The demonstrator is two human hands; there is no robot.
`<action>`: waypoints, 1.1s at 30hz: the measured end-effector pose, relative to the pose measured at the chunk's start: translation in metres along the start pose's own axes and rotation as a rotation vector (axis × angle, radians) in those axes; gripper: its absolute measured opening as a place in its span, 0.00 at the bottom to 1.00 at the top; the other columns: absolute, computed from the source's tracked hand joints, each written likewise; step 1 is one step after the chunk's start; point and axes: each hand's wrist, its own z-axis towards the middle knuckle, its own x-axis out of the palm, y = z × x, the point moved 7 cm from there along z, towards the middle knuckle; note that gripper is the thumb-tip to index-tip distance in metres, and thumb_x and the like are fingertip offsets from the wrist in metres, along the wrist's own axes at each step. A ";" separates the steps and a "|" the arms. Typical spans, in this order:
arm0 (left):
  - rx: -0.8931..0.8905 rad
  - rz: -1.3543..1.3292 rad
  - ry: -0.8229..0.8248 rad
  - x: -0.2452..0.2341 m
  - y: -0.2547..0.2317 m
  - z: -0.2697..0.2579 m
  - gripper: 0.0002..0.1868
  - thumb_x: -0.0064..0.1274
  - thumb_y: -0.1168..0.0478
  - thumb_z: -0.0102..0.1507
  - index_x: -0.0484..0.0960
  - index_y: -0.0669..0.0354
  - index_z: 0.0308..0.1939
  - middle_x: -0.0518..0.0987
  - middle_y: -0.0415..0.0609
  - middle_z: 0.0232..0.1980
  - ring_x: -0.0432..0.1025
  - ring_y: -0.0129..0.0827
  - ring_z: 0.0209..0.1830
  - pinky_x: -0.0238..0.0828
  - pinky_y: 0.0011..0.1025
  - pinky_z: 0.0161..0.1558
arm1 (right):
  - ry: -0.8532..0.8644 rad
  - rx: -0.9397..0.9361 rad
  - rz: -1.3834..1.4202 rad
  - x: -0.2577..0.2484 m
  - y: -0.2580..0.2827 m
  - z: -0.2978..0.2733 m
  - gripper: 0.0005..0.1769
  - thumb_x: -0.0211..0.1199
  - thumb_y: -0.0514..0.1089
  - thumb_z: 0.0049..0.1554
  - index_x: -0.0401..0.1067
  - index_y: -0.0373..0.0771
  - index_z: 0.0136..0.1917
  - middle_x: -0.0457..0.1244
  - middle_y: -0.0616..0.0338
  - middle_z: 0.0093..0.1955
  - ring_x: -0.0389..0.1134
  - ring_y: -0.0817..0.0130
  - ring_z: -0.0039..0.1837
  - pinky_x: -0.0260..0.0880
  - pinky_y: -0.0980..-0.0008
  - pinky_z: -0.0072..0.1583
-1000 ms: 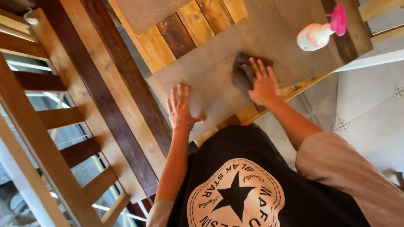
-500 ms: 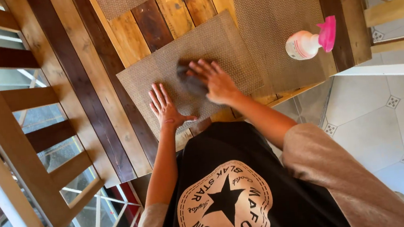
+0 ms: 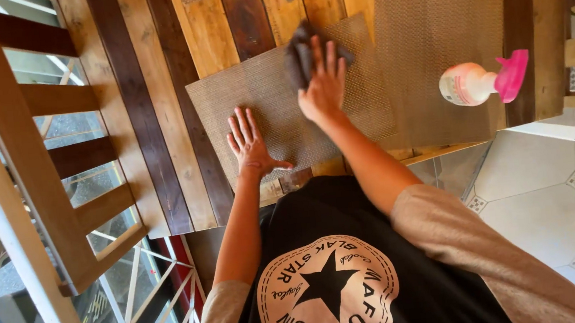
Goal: Cleaning and wiping down restaurant tables and placemats.
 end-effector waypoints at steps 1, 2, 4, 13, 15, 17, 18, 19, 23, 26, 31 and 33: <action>-0.005 0.002 0.001 0.000 0.001 0.002 0.99 0.79 0.32 0.23 0.25 0.60 0.80 0.23 0.58 0.84 0.19 0.55 0.84 0.24 0.58 0.79 | 0.003 -0.002 0.004 0.000 0.021 -0.003 0.49 0.69 0.45 0.53 0.52 0.43 0.82 0.36 0.49 0.86 0.32 0.41 0.85 0.35 0.35 0.79; -0.010 0.023 0.031 0.002 0.001 0.003 0.99 0.78 0.30 0.24 0.24 0.61 0.80 0.22 0.59 0.84 0.18 0.55 0.84 0.23 0.58 0.78 | 0.088 -0.050 0.022 0.006 0.046 -0.007 0.50 0.69 0.45 0.51 0.50 0.43 0.82 0.36 0.49 0.86 0.32 0.43 0.85 0.36 0.37 0.79; -0.019 0.045 0.064 0.002 0.000 0.003 0.99 0.77 0.29 0.24 0.24 0.62 0.80 0.21 0.61 0.83 0.18 0.56 0.83 0.22 0.58 0.78 | 0.176 -0.100 0.042 0.024 0.081 -0.016 0.52 0.69 0.46 0.50 0.48 0.43 0.82 0.36 0.50 0.86 0.33 0.44 0.85 0.36 0.38 0.80; -0.021 0.095 0.132 0.015 0.008 0.003 0.99 0.74 0.23 0.26 0.24 0.64 0.80 0.21 0.63 0.83 0.16 0.57 0.83 0.20 0.56 0.79 | 0.239 -0.413 0.004 0.020 0.087 -0.020 0.47 0.66 0.49 0.54 0.51 0.50 0.82 0.38 0.55 0.87 0.34 0.51 0.86 0.35 0.41 0.81; 0.013 0.033 -0.011 0.005 0.004 0.004 0.99 0.75 0.26 0.24 0.24 0.58 0.81 0.23 0.58 0.84 0.19 0.54 0.84 0.23 0.55 0.80 | 0.195 -0.247 -0.063 0.001 0.047 -0.009 0.48 0.67 0.47 0.53 0.53 0.48 0.82 0.40 0.54 0.86 0.37 0.51 0.85 0.35 0.39 0.80; -0.003 0.034 0.006 0.001 0.003 0.004 0.99 0.76 0.27 0.23 0.23 0.57 0.80 0.23 0.58 0.84 0.19 0.53 0.84 0.23 0.55 0.80 | 0.124 -0.197 -0.082 -0.008 0.006 -0.005 0.46 0.68 0.46 0.54 0.55 0.47 0.82 0.41 0.51 0.86 0.38 0.47 0.85 0.35 0.36 0.79; -0.023 0.034 0.030 0.001 0.002 0.002 1.00 0.76 0.27 0.23 0.22 0.56 0.80 0.23 0.57 0.84 0.20 0.52 0.84 0.24 0.55 0.79 | 0.062 -0.147 -0.098 -0.015 -0.018 -0.005 0.44 0.68 0.45 0.55 0.56 0.46 0.81 0.42 0.48 0.86 0.38 0.43 0.84 0.34 0.33 0.79; -0.021 0.033 0.029 0.002 0.003 0.001 1.00 0.76 0.27 0.23 0.22 0.56 0.80 0.23 0.57 0.84 0.20 0.52 0.84 0.24 0.55 0.79 | 0.061 -0.146 -0.100 -0.019 -0.032 -0.004 0.44 0.68 0.45 0.55 0.56 0.46 0.81 0.42 0.48 0.86 0.38 0.43 0.84 0.34 0.33 0.79; -0.014 0.027 0.018 0.000 0.003 0.001 1.00 0.76 0.27 0.23 0.22 0.56 0.80 0.23 0.57 0.84 0.20 0.54 0.85 0.25 0.56 0.79 | -0.006 -0.044 -0.182 -0.027 -0.072 0.000 0.46 0.68 0.41 0.52 0.57 0.44 0.82 0.42 0.47 0.86 0.38 0.42 0.84 0.37 0.33 0.78; -0.014 0.047 0.030 0.003 0.001 0.001 1.00 0.76 0.26 0.24 0.21 0.57 0.80 0.22 0.58 0.84 0.20 0.54 0.84 0.25 0.56 0.79 | -0.121 -0.007 -0.150 -0.015 -0.048 -0.012 0.45 0.70 0.41 0.52 0.59 0.43 0.81 0.42 0.46 0.85 0.37 0.41 0.84 0.41 0.30 0.76; -0.028 0.056 0.049 0.004 0.003 0.003 1.00 0.76 0.26 0.25 0.21 0.58 0.80 0.21 0.58 0.84 0.19 0.54 0.84 0.24 0.56 0.79 | -0.117 -0.079 -0.067 0.005 0.052 -0.051 0.49 0.72 0.40 0.50 0.56 0.37 0.82 0.40 0.45 0.86 0.37 0.45 0.86 0.44 0.34 0.79; -0.038 0.061 0.047 0.010 0.005 0.008 0.99 0.75 0.25 0.25 0.20 0.58 0.80 0.20 0.58 0.84 0.18 0.54 0.84 0.22 0.56 0.80 | 0.037 -0.121 -0.007 0.021 0.085 -0.069 0.49 0.71 0.44 0.50 0.55 0.35 0.80 0.39 0.47 0.86 0.36 0.47 0.86 0.40 0.35 0.80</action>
